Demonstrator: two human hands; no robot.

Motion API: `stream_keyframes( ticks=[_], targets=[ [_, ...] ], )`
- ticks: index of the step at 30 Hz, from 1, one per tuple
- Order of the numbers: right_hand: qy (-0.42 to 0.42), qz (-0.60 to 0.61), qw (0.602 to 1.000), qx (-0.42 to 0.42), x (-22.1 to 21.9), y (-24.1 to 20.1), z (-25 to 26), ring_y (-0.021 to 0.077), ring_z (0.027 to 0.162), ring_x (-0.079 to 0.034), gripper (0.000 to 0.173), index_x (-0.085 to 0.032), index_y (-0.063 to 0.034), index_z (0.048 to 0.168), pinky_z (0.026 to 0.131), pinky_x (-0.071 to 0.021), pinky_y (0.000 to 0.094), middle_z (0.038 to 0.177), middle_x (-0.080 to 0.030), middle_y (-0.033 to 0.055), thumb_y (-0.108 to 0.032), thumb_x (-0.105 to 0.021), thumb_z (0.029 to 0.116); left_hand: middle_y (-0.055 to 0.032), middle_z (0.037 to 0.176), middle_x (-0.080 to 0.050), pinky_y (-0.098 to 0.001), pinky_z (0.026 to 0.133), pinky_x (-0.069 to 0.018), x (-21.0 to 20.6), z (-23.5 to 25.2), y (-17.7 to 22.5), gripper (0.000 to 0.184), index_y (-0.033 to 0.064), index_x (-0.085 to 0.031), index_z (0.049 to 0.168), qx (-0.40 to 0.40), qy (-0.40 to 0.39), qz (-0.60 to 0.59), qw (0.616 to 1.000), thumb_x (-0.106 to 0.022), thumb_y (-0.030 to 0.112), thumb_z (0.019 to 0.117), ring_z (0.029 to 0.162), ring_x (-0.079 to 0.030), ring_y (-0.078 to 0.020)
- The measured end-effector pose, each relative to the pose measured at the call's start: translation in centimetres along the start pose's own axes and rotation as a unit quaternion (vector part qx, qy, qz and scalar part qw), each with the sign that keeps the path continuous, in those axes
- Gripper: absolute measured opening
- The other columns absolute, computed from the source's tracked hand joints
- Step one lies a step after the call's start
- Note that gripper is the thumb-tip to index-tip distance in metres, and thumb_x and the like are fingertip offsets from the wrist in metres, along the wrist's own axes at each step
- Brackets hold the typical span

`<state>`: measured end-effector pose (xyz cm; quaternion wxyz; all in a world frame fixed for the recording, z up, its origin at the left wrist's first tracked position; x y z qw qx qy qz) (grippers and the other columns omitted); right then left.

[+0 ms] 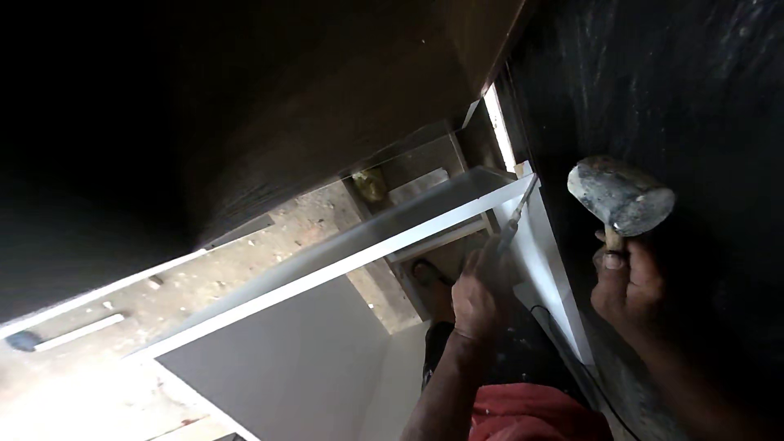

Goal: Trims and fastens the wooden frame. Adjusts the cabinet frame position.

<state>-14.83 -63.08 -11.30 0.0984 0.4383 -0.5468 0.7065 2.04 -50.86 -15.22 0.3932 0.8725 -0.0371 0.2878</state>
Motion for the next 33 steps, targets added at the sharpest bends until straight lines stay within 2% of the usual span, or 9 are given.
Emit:
stream_keyframes(
  ticks=[4,8,12,14,18,22,25,29,33],
  targets=[
    [-0.075,-0.070,0.994,-0.047,-1.3,1.0,0.3,0.0218,0.069,-0.066,0.040,-0.066,0.0025,0.117,0.063,-0.0572,0.0432,0.083,-0.068,0.0150,-0.030,-0.045,0.1071,-0.0083,0.109,-0.072,-0.0469,0.072,-0.0605,-0.1,-0.1,-0.1,0.039,0.0161,-0.063,0.140,0.000,0.001,0.017,1.000,-0.053,0.031,0.1053,0.086,-0.071,-0.0226],
    [-0.045,-0.026,0.999,-0.009,0.2,-0.6,1.0,0.0110,0.063,-0.059,0.041,-0.063,0.0031,0.119,0.059,-0.0539,0.0298,0.079,-0.062,0.0098,-0.032,-0.042,0.1100,-0.0080,0.116,-0.071,-0.0482,0.073,-0.0608,-0.1,0.0,-0.6,0.039,0.0175,-0.061,0.142,-0.012,-0.008,0.019,1.000,-0.052,0.031,0.1066,0.088,-0.072,-0.0229],
    [-0.086,-0.084,0.992,-0.038,-1.0,0.9,0.6,0.0234,0.066,-0.066,0.037,-0.063,0.0032,0.120,0.060,-0.0567,0.0444,0.083,-0.067,0.0161,-0.027,-0.045,0.1083,-0.0092,0.118,-0.069,-0.0478,0.070,-0.0607,-0.2,0.0,-1.0,0.040,0.0164,-0.060,0.142,-0.022,-0.018,0.004,1.000,-0.049,0.035,0.1085,0.084,-0.070,-0.0228],
    [-0.098,-0.069,0.992,-0.029,-1.1,1.1,1.2,0.0187,0.067,-0.064,0.036,-0.065,0.0024,0.118,0.061,-0.0560,0.0386,0.084,-0.067,0.0133,-0.026,-0.045,0.1081,-0.0109,0.115,-0.069,-0.0479,0.070,-0.0599,-0.2,0.1,-0.8,0.041,0.0150,-0.059,0.142,-0.021,-0.017,-0.001,1.000,-0.049,0.035,0.1088,0.082,-0.070,-0.0240],
    [-0.014,-0.006,1.000,0.005,0.3,-1.0,1.5,0.0099,0.063,-0.057,0.040,-0.062,0.0080,0.121,0.059,-0.0518,0.0270,0.078,-0.060,0.0102,-0.024,-0.041,0.1101,-0.0111,0.111,-0.070,-0.0465,0.072,-0.0587,-0.4,0.6,-1.3,0.042,0.0166,-0.061,0.142,-0.025,-0.010,-0.008,1.000,-0.048,0.038,0.1085,0.082,-0.069,-0.0230],
    [0.013,0.006,1.000,0.003,-0.9,-0.1,0.6,0.0107,0.063,-0.057,0.038,-0.061,0.0075,0.123,0.059,-0.0519,0.0287,0.078,-0.060,0.0088,-0.022,-0.042,0.1103,-0.0109,0.107,-0.071,-0.0455,0.069,-0.0572,-0.3,1.0,-1.6,0.042,0.0146,-0.061,0.141,-0.051,0.002,-0.002,0.999,-0.048,0.038,0.1089,0.078,-0.068,-0.0227],
    [-0.074,-0.039,0.996,-0.040,-2.2,0.7,0.5,0.0184,0.068,-0.063,0.034,-0.065,0.0015,0.119,0.064,-0.0547,0.0382,0.084,-0.066,0.0128,-0.023,-0.045,0.1091,-0.0108,0.106,-0.071,-0.0453,0.070,-0.0572,-0.4,1.1,-1.7,0.042,0.0156,-0.061,0.142,-0.062,0.011,0.002,0.998,-0.047,0.038,0.1089,0.078,-0.068,-0.0225],
    [-0.033,-0.018,0.999,-0.015,-0.3,-0.7,0.9,0.0143,0.064,-0.059,0.038,-0.065,0.0032,0.119,0.060,-0.0529,0.0339,0.079,-0.063,0.0102,-0.025,-0.042,0.1105,-0.0111,0.105,-0.070,-0.0461,0.071,-0.0570,-0.3,0.9,-1.2,0.042,0.0153,-0.062,0.140,-0.045,0.006,-0.007,0.999,-0.047,0.039,0.1088,0.079,-0.067,-0.0233],
    [-0.009,0.048,0.998,-0.042,1.2,-0.3,-0.1,0.0061,0.061,-0.054,0.040,-0.061,0.0050,0.122,0.057,-0.0500,0.0254,0.078,-0.057,0.0042,-0.027,-0.039,0.1114,-0.0113,0.092,-0.068,-0.0543,0.066,-0.0545,3.9,0.2,4.0,0.044,0.0129,-0.067,0.120,0.020,-0.069,0.076,0.995,-0.041,0.047,0.1090,0.077,-0.067,-0.0287]
  ],
)
Point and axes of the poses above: each hand's wrist, its own z-axis towards the middle knuckle, its own x-axis out of the back of the hand, y = z × x, the point moved 3 cm from there along z, towards the middle knuckle
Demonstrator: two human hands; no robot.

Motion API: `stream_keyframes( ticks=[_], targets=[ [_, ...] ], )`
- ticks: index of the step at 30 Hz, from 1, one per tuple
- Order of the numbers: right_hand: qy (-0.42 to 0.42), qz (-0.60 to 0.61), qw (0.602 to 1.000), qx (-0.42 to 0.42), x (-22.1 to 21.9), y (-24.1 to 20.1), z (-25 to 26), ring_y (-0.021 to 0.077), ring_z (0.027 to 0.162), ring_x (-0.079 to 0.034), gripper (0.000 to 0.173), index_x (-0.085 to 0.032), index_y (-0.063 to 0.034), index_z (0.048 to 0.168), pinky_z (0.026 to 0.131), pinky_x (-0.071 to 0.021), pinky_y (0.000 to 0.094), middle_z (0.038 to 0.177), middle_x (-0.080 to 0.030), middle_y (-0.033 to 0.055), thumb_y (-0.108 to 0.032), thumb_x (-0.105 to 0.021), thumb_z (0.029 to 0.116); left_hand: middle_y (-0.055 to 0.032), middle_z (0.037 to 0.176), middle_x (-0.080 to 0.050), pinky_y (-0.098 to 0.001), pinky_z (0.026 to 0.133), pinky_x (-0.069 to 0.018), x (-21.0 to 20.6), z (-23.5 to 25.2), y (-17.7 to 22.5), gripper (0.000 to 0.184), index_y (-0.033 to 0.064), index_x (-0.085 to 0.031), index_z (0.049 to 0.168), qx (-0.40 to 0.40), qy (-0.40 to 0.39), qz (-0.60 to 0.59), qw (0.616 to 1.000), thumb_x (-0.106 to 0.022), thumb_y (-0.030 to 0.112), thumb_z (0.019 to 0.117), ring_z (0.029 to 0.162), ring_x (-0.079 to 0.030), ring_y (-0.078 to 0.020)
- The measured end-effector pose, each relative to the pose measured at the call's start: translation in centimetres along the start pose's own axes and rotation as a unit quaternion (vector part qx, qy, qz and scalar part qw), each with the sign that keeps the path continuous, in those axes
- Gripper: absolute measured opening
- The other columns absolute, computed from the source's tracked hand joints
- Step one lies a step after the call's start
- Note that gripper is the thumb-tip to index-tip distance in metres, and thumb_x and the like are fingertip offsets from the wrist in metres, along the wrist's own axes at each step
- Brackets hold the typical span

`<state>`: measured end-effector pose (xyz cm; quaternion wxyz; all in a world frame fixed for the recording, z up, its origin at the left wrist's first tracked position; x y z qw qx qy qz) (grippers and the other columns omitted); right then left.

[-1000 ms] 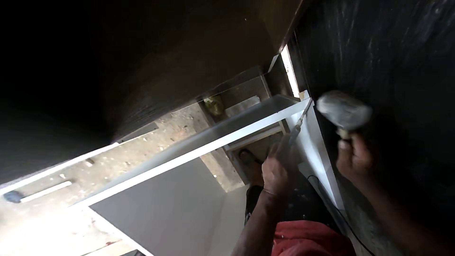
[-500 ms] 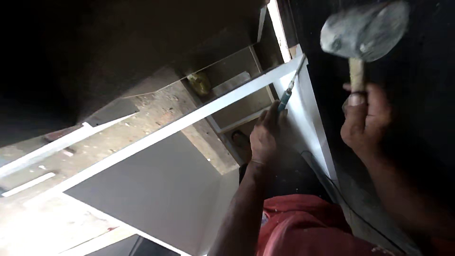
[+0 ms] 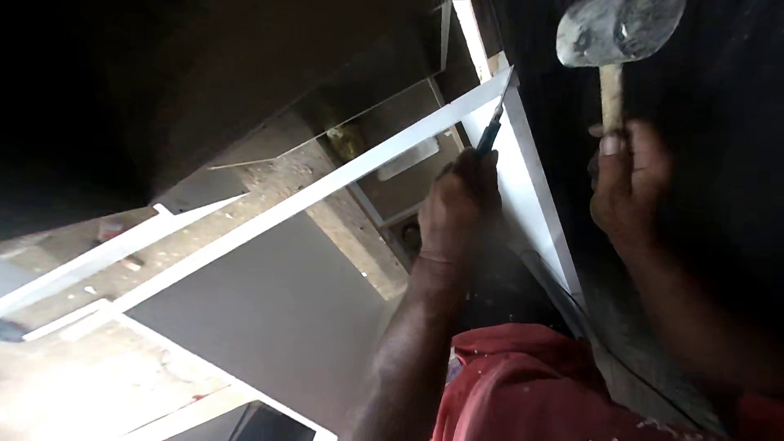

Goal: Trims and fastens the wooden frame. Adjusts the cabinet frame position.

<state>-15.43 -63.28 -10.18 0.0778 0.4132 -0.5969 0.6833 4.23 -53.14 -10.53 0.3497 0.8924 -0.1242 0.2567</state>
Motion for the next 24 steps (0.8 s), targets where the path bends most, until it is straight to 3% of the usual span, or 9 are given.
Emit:
stream_keyframes(
  ticks=[1,4,8,11,15,17,21,22,24],
  targets=[
    [-0.004,0.016,1.000,-0.019,0.2,0.5,-0.8,0.0050,0.061,-0.053,0.041,-0.061,0.0051,0.122,0.056,-0.0495,0.0246,0.078,-0.056,0.0027,-0.028,-0.039,0.1117,-0.0110,0.088,-0.066,-0.0553,0.066,-0.0529,1.4,-0.5,1.2,0.045,0.0123,-0.066,0.114,0.014,-0.023,0.022,0.999,-0.040,0.048,0.1092,0.078,-0.066,-0.0297],
    [-0.001,0.059,0.994,-0.092,0.2,2.3,-2.5,0.0017,0.061,-0.050,0.046,-0.060,0.0019,0.126,0.055,-0.0474,0.0221,0.078,-0.054,-0.0040,-0.036,-0.040,0.1110,-0.0105,0.086,-0.064,-0.0508,0.063,-0.0535,3.0,-1.9,3.9,0.040,0.0105,-0.064,0.116,-0.004,-0.034,0.012,0.999,-0.040,0.041,0.1105,0.073,-0.065,-0.0273],
    [0.028,0.175,0.959,-0.222,-0.1,2.3,-4.4,-0.0018,0.052,-0.045,0.040,-0.060,-0.0055,0.128,0.047,-0.0416,0.0152,0.072,-0.051,-0.0117,-0.032,-0.037,0.1112,-0.0144,0.111,-0.062,-0.0448,0.060,-0.0586,0.1,-6.6,6.0,0.052,0.0081,-0.043,0.151,-0.054,-0.023,-0.107,0.993,-0.045,0.039,0.1093,0.075,-0.066,-0.0244],
    [0.070,0.261,0.917,-0.295,-0.6,1.0,-4.9,-0.0040,0.045,-0.042,0.031,-0.060,-0.0137,0.118,0.042,-0.0400,0.0123,0.062,-0.048,-0.0161,-0.022,-0.031,0.1112,-0.0086,0.106,-0.065,-0.0399,0.063,-0.0585,-4.2,-8.9,4.3,0.051,0.0071,-0.055,0.139,-0.071,-0.030,-0.205,0.976,-0.065,0.039,0.1000,0.075,-0.064,-0.0182],
    [0.017,0.300,0.918,-0.258,-1.3,3.2,-7.5,0.0044,0.049,-0.046,0.031,-0.059,-0.0183,0.114,0.045,-0.0445,0.0211,0.069,-0.050,-0.0080,-0.039,-0.036,0.1114,-0.0020,0.078,-0.064,-0.0346,0.062,-0.0573,-7.8,-9.6,-0.2,0.038,0.0076,-0.059,0.117,-0.019,-0.062,-0.274,0.959,-0.069,0.038,0.0974,0.065,-0.062,-0.0129],
    [-0.007,0.293,0.918,-0.268,-1.7,2.8,-8.7,0.0057,0.051,-0.049,0.029,-0.059,-0.0182,0.112,0.046,-0.0474,0.0230,0.070,-0.053,-0.0073,-0.041,-0.042,0.1095,-0.0023,0.082,-0.065,-0.0322,0.064,-0.0579,-8.1,-9.5,-1.9,0.038,0.0050,-0.059,0.117,-0.016,-0.061,-0.333,0.941,-0.071,0.035,0.0966,0.068,-0.063,-0.0115],
    [-0.114,0.251,0.926,-0.257,-3.3,-0.3,-12.0,0.0005,0.057,-0.055,0.039,-0.063,-0.0105,0.113,0.052,-0.0514,0.0195,0.075,-0.060,-0.0084,-0.047,-0.054,0.1042,-0.0129,0.121,-0.068,-0.0375,0.086,-0.0627,-7.5,-9.7,-3.9,0.058,-0.0011,-0.050,0.136,-0.019,-0.063,-0.527,0.847,-0.079,0.017,0.0895,0.102,-0.071,-0.0219],
    [-0.157,0.222,0.936,-0.225,-3.8,-1.3,-12.7,-0.0021,0.064,-0.057,0.039,-0.063,-0.0068,0.114,0.058,-0.0532,0.0177,0.080,-0.062,-0.0074,-0.044,-0.054,0.1050,-0.0142,0.120,-0.068,-0.0389,0.089,-0.0622,-7.5,-10.0,-4.0,0.060,-0.0018,-0.049,0.136,-0.010,-0.053,-0.556,0.829,-0.081,0.014,0.0872,0.104,-0.071,-0.0237],
    [-0.237,0.172,0.948,-0.126,-4.7,-3.2,-13.3,-0.0015,0.086,-0.065,0.039,-0.066,0.0010,0.118,0.079,-0.0570,0.0194,0.097,-0.071,0.0018,-0.035,-0.055,0.1046,-0.0156,0.103,-0.072,-0.0399,0.082,-0.0638,-7.5,-10.6,-4.2,0.052,-0.0046,-0.055,0.127,0.016,0.006,-0.588,0.808,-0.082,0.004,0.0838,0.090,-0.073,-0.0242]
  ],
)
Point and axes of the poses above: each hand's wrist, its own z-axis towards the middle knuckle, its own x-axis out of the back of the hand, y = z × x, the point moved 3 cm from there along z, towards the middle knuckle
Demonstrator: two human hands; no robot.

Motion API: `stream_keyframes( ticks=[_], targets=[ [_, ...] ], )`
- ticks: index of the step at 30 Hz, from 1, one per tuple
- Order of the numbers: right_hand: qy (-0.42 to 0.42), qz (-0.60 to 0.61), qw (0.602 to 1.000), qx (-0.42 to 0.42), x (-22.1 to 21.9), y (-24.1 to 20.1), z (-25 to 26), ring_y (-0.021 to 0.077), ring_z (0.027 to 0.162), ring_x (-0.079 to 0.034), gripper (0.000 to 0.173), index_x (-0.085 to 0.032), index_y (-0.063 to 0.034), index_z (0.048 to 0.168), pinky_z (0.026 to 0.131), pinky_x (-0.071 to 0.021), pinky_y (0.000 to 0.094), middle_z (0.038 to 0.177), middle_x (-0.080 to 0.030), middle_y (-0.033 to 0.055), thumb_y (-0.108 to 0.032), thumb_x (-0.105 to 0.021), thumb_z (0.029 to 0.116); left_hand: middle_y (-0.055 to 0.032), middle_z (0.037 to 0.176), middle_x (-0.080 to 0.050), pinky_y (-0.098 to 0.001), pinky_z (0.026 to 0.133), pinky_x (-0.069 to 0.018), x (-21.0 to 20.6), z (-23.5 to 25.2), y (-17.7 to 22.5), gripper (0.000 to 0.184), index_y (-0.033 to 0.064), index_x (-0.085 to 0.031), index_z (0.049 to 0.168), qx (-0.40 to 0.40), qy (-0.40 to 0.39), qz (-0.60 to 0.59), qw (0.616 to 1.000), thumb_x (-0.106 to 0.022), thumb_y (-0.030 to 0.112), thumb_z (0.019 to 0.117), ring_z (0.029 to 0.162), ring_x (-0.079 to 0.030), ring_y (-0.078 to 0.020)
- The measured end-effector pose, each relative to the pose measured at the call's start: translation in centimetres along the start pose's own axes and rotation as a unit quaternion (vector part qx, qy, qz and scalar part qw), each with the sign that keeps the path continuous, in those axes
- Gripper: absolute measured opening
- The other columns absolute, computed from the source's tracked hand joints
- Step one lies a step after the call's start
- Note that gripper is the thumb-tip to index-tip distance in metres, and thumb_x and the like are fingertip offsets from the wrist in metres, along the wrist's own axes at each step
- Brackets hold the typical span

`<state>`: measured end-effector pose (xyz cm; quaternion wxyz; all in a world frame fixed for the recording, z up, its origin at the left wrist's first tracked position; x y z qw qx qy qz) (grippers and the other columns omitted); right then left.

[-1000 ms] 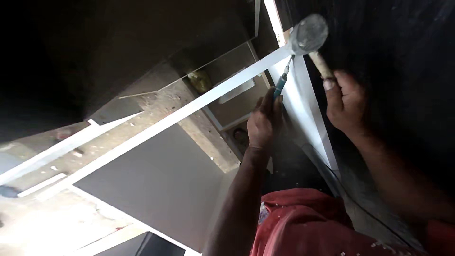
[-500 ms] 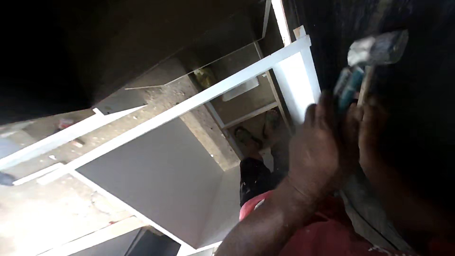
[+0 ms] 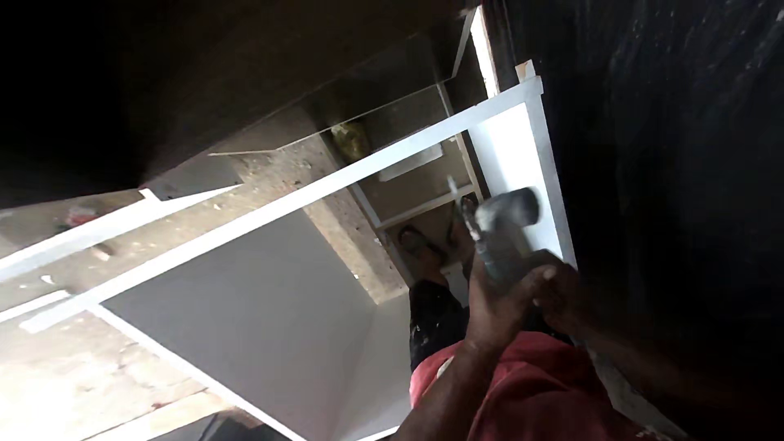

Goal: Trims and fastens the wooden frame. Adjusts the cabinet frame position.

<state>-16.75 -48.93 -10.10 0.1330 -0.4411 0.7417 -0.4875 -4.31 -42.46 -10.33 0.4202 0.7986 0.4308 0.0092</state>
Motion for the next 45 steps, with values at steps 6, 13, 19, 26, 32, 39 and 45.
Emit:
stream_keyframes(
  ticks=[6,13,19,26,32,39,45],
  targets=[
    [-0.163,-0.103,0.978,0.082,2.7,-4.0,7.9,0.0076,0.079,-0.068,0.025,-0.075,-0.0053,0.102,0.071,-0.0596,0.0312,0.090,-0.072,0.0022,-0.028,-0.063,0.0983,-0.0077,0.082,-0.070,-0.0321,0.067,-0.0620,4.2,-0.6,-0.3,0.018,-0.0014,-0.058,0.106,-0.046,0.194,-0.042,0.979,-0.063,-0.008,0.0899,0.072,-0.070,-0.0149],
    [0.168,-0.020,0.983,-0.069,8.7,-3.2,21.6,0.0132,0.092,-0.068,0.030,-0.067,-0.0070,0.124,0.079,-0.0591,0.0326,0.112,-0.070,0.0063,-0.027,-0.064,0.1020,-0.0047,0.084,-0.068,-0.0322,0.070,-0.0614,10.8,-1.9,-1.1,0.019,0.0026,-0.056,0.102,-0.068,0.222,0.000,0.973,-0.063,-0.007,0.0882,0.074,-0.068,-0.0155],
    [0.208,-0.050,0.976,0.033,8.1,-2.8,22.6,0.0077,0.077,-0.067,0.012,-0.075,-0.0048,0.101,0.071,-0.0575,0.0264,0.093,-0.073,0.0037,-0.012,-0.073,0.0922,-0.0031,0.082,-0.067,-0.0301,0.069,-0.0601,13.1,-2.8,-2.1,0.018,0.0044,-0.056,0.097,-0.054,0.243,0.040,0.968,-0.065,-0.006,0.0853,0.073,-0.067,-0.0135],
    [0.224,-0.143,0.953,0.144,10.7,-6.4,21.5,0.0065,0.074,-0.067,0.017,-0.074,-0.0031,0.102,0.071,-0.0581,0.0262,0.091,-0.072,0.0029,-0.016,-0.064,0.0981,-0.0034,0.081,-0.065,-0.0300,0.068,-0.0592,12.9,-2.6,-2.6,0.018,0.0043,-0.055,0.097,-0.045,0.218,0.048,0.974,-0.065,-0.006,0.0858,0.071,-0.066,-0.0136],
    [0.148,-0.080,0.986,0.001,13.2,-5.3,20.4,0.0104,0.070,-0.067,0.022,-0.069,-0.0025,0.118,0.067,-0.0613,0.0295,0.091,-0.068,0.0033,-0.013,-0.060,0.1004,-0.0044,0.085,-0.068,-0.0288,0.070,-0.0595,11.5,-2.2,-2.0,0.014,0.0028,-0.058,0.098,-0.057,0.150,0.074,0.984,-0.066,-0.005,0.0889,0.075,-0.067,-0.0129],
    [0.184,-0.088,0.972,-0.114,11.4,0.5,19.2,0.0073,0.057,-0.050,0.033,-0.070,-0.0077,0.104,0.055,-0.0467,0.0281,0.079,-0.060,-0.0003,-0.040,-0.061,0.1022,-0.0041,0.089,-0.068,-0.0264,0.065,-0.0581,10.6,-2.6,-2.1,0.020,0.0006,-0.058,0.105,-0.056,0.071,0.125,0.988,-0.070,-0.001,0.0891,0.073,-0.066,-0.0110],
    [0.088,-0.085,0.985,-0.120,10.7,1.9,18.3,0.0212,0.081,-0.069,0.038,-0.059,-0.0091,0.138,0.070,-0.0598,0.0408,0.113,-0.069,0.0141,-0.016,-0.061,0.1006,-0.0083,0.097,-0.070,-0.0282,0.070,-0.0594,9.3,-2.5,-1.8,0.025,-0.0031,-0.058,0.113,-0.055,0.007,0.153,0.987,-0.069,0.002,0.0910,0.079,-0.068,-0.0136]
  ],
)
Point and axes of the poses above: each hand's wrist, its own z-axis towards the middle knuckle, its own x-axis out of the back of the hand, y = z × x, the point moved 3 cm from there along z, towards the middle knuckle
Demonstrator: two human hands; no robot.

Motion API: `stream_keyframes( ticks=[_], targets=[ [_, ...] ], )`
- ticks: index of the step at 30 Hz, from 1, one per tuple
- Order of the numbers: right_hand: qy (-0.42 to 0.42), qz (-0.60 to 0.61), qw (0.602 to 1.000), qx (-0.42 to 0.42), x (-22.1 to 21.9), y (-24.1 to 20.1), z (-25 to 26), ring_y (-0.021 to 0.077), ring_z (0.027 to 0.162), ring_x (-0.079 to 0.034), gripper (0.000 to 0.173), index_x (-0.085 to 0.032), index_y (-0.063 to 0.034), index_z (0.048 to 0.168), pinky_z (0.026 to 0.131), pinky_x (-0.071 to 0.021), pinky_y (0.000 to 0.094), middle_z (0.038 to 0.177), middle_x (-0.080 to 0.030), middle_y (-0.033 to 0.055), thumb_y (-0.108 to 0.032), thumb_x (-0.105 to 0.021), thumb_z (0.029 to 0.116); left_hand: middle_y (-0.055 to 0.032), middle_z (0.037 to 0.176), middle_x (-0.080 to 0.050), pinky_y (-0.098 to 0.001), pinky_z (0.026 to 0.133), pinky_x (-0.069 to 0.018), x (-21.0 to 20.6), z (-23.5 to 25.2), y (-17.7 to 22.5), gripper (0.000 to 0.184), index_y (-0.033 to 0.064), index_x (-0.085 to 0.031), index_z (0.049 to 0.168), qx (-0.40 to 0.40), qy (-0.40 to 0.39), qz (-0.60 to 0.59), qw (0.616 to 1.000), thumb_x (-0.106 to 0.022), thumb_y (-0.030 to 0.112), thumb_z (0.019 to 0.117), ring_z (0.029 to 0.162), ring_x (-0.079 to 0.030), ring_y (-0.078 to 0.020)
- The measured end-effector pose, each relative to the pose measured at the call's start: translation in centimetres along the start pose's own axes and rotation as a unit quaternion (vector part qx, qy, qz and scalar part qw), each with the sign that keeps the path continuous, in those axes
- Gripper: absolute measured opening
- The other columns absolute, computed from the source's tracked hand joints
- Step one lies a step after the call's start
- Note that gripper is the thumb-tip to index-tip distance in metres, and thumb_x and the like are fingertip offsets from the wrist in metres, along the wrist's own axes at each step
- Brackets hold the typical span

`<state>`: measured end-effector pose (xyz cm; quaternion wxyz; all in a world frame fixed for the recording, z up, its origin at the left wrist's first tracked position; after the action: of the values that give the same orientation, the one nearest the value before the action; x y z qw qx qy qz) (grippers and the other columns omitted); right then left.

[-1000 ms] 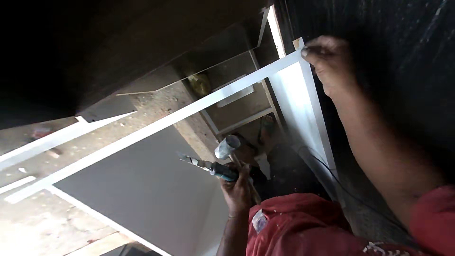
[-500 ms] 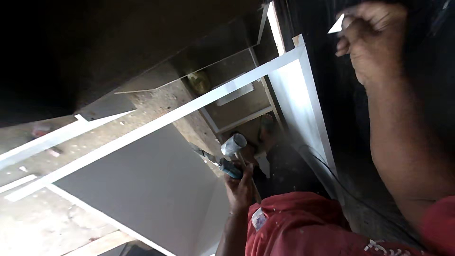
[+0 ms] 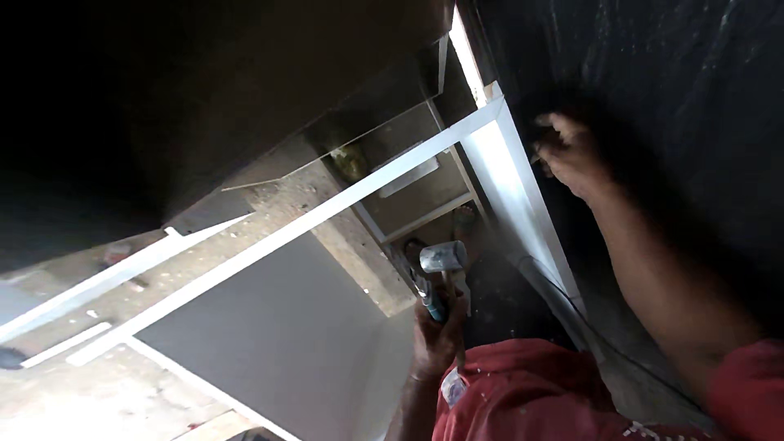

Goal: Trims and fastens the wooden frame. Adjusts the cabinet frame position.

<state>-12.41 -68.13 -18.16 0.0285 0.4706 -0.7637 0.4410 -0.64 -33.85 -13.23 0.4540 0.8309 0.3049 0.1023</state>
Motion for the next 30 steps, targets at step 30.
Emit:
stream_keyframes(
  ticks=[30],
  targets=[
    [-0.057,0.606,0.791,-0.065,-1.4,0.9,-12.3,0.0092,0.082,-0.069,0.014,-0.067,-0.0209,0.111,0.074,-0.0611,0.0294,0.097,-0.072,-0.0025,-0.021,-0.059,0.0991,-0.0044,0.109,-0.073,-0.0446,0.076,-0.0617,-11.5,10.6,11.6,0.042,0.0162,-0.064,0.134,-0.044,-0.194,0.402,0.894,-0.073,0.030,0.0952,0.087,-0.071,-0.0165]
  ],
)
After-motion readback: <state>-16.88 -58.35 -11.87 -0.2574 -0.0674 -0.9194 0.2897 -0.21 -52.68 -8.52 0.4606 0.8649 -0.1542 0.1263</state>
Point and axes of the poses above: each hand's wrist, its own z-axis towards the middle knuckle, its own x-axis out of the back of the hand, y = z × x, the point moved 3 cm from there along z, towards the middle knuckle
